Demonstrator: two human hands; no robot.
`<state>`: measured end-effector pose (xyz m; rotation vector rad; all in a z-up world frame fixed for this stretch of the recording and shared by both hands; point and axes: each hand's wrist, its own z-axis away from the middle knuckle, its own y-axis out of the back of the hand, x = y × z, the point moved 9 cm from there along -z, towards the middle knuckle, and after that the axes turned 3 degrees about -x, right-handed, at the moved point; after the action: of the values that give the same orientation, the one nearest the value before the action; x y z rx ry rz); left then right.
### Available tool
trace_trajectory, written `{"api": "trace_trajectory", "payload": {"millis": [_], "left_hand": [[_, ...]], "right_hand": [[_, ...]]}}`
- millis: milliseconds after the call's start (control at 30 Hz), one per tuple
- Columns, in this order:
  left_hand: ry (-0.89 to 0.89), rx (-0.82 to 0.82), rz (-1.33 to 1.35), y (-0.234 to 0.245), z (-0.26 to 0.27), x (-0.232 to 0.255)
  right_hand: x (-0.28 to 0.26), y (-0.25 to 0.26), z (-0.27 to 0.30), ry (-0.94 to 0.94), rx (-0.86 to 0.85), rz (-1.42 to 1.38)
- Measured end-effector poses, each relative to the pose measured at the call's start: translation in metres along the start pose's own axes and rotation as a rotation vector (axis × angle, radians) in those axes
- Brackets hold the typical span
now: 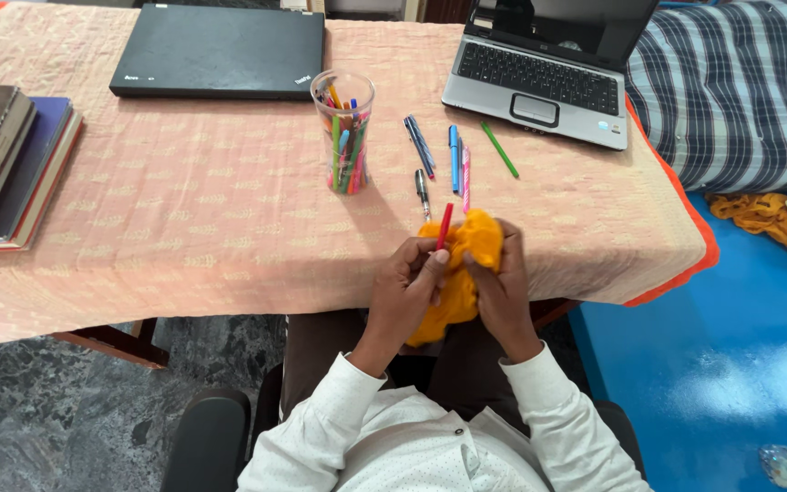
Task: The person wipes several pens and a small decorative object with a yellow cloth. They pick up each item from the table, wipe it thoroughly, and place it into a clear glass cup. The task is performed one item at a time in a repetitive sequence.
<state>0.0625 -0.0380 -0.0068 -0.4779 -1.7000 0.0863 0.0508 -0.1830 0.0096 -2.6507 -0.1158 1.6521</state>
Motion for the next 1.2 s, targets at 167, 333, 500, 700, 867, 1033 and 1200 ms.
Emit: {"api": "trace_trajectory", "payload": {"millis": [167, 333, 500, 700, 867, 1033, 1200], "left_hand": [[-0.011, -0.034, 0.035, -0.008, 0.001, -0.008], [0.029, -0.073, 0.159, 0.004, 0.003, -0.016], [0.112, -0.168, 0.300, 0.000, 0.004, -0.008], [0.205, -0.146, 0.440, -0.008, 0.007, 0.008], [0.240, -0.173, 0.480, -0.016, 0.012, 0.008], [0.234, -0.147, 0.462, -0.018, 0.014, 0.004], [0.245, -0.126, 0.452, -0.013, 0.016, -0.002]], "right_hand": [[-0.049, -0.018, -0.006, 0.208, 0.007, 0.351], [-0.061, -0.039, 0.005, 0.329, -0.162, 0.575], [-0.026, 0.027, 0.005, 0.101, 0.048, 0.231], [-0.055, 0.044, -0.008, 0.192, 0.046, 0.388], [-0.110, 0.000, -0.006, 0.475, -0.078, 0.749], [-0.116, -0.048, 0.002, 0.625, -0.337, 0.875], [-0.115, -0.049, -0.003, 0.660, -0.352, 0.899]]}}
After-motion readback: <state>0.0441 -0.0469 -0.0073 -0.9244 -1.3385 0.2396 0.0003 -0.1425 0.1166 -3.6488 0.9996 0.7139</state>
